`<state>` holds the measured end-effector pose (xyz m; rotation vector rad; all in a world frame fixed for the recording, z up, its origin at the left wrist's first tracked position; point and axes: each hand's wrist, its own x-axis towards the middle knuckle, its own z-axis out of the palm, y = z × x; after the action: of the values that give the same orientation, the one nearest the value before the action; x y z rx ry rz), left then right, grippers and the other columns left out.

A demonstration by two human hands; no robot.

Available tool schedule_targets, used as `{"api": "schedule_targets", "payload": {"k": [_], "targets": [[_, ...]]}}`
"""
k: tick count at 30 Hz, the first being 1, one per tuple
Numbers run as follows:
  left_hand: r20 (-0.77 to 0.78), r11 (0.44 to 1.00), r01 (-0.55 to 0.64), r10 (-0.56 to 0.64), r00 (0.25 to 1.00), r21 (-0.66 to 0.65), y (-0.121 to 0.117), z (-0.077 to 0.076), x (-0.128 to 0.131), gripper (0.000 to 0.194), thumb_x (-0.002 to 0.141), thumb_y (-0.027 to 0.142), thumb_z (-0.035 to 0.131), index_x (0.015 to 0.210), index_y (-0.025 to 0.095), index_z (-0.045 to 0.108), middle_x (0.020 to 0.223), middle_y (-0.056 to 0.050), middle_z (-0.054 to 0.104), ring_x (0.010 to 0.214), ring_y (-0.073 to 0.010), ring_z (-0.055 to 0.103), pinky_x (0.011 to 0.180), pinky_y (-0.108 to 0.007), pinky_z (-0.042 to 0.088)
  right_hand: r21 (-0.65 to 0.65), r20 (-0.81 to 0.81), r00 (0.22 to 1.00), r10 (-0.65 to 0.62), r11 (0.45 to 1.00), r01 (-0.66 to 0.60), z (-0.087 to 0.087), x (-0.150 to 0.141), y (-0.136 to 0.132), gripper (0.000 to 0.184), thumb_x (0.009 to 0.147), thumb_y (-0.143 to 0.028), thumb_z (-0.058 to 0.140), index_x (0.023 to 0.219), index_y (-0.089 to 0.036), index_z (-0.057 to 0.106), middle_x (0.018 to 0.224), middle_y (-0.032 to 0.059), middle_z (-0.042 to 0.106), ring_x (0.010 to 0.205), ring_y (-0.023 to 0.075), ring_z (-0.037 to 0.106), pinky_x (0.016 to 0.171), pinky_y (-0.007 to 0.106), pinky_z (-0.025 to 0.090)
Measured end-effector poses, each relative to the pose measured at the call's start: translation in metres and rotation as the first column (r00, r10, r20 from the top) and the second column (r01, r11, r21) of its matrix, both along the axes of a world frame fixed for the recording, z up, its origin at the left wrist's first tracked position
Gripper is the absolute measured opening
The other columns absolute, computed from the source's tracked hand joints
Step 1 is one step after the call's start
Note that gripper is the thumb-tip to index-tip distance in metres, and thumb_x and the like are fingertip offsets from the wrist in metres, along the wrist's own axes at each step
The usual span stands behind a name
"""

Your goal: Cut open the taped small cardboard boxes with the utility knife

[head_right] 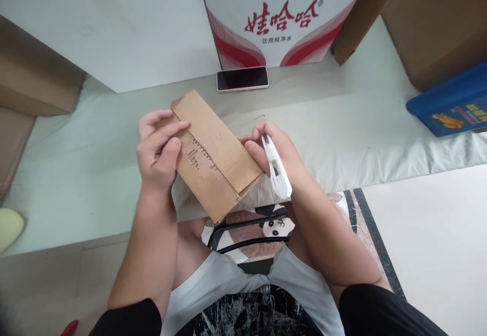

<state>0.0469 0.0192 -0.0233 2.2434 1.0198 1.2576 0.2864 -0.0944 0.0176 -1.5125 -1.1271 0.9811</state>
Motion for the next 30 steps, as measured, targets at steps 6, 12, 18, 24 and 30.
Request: {"api": "schedule_targets", "payload": {"k": [6,12,18,24,30], "targets": [[0.0,1.0,0.007,-0.007,1.0,-0.006,-0.0005,0.0,0.0,0.04,0.102,0.055,0.051,0.118,0.032,0.079,0.137,-0.007,0.062,0.134,-0.03,0.057,0.124,-0.054,0.042,0.004,0.011,1.0,0.011,1.0,-0.011,-0.0012,0.0009,0.0004,0.032,0.086,-0.047,0.074,0.088,-0.027,0.05,0.096,0.004,0.081,0.091,0.0223,0.074,0.079,0.037,0.054],[-0.008,1.0,-0.008,0.008,1.0,-0.02,-0.0007,0.001,0.0005,0.044,0.101,0.06,0.049,0.116,0.032,0.079,0.136,-0.007,0.061,0.134,-0.0302,0.057,0.124,-0.053,0.042,0.0,0.004,1.0,0.008,1.0,-0.008,-0.0015,0.0012,-0.0002,0.032,0.086,-0.048,0.074,0.088,-0.027,0.05,0.095,0.0036,0.08,0.091,0.022,0.073,0.077,0.036,0.054],[-0.013,1.0,-0.016,0.016,1.0,-0.025,-0.0006,0.0012,0.0008,0.045,0.101,0.06,0.049,0.116,0.03,0.08,0.135,-0.007,0.062,0.134,-0.0304,0.057,0.123,-0.053,0.043,0.006,0.019,1.0,0.003,1.0,-0.003,-0.0009,0.0011,0.0005,0.03,0.086,-0.046,0.074,0.088,-0.027,0.05,0.096,0.004,0.081,0.091,0.0224,0.074,0.076,0.036,0.054],[0.005,1.0,-0.001,0.001,1.0,-0.003,-0.0004,0.0003,0.0004,0.043,0.101,0.058,0.05,0.117,0.032,0.08,0.136,-0.007,0.062,0.133,-0.0296,0.058,0.123,-0.053,0.044,0.009,0.01,1.0,0.007,1.0,-0.007,-0.0004,0.0005,-0.0001,0.028,0.087,-0.044,0.073,0.088,-0.027,0.05,0.096,0.0039,0.081,0.091,0.0219,0.074,0.077,0.036,0.054],[0.007,1.0,0.0,0.0,1.0,0.002,-0.0004,-0.0003,0.0003,0.041,0.102,0.057,0.051,0.117,0.033,0.079,0.136,-0.006,0.062,0.134,-0.0292,0.057,0.124,-0.052,0.043,0.014,0.012,1.0,0.009,1.0,-0.01,-0.0014,0.001,-0.0004,0.028,0.087,-0.044,0.072,0.089,-0.026,0.05,0.097,0.0045,0.081,0.092,0.0221,0.074,0.078,0.036,0.053]]}}
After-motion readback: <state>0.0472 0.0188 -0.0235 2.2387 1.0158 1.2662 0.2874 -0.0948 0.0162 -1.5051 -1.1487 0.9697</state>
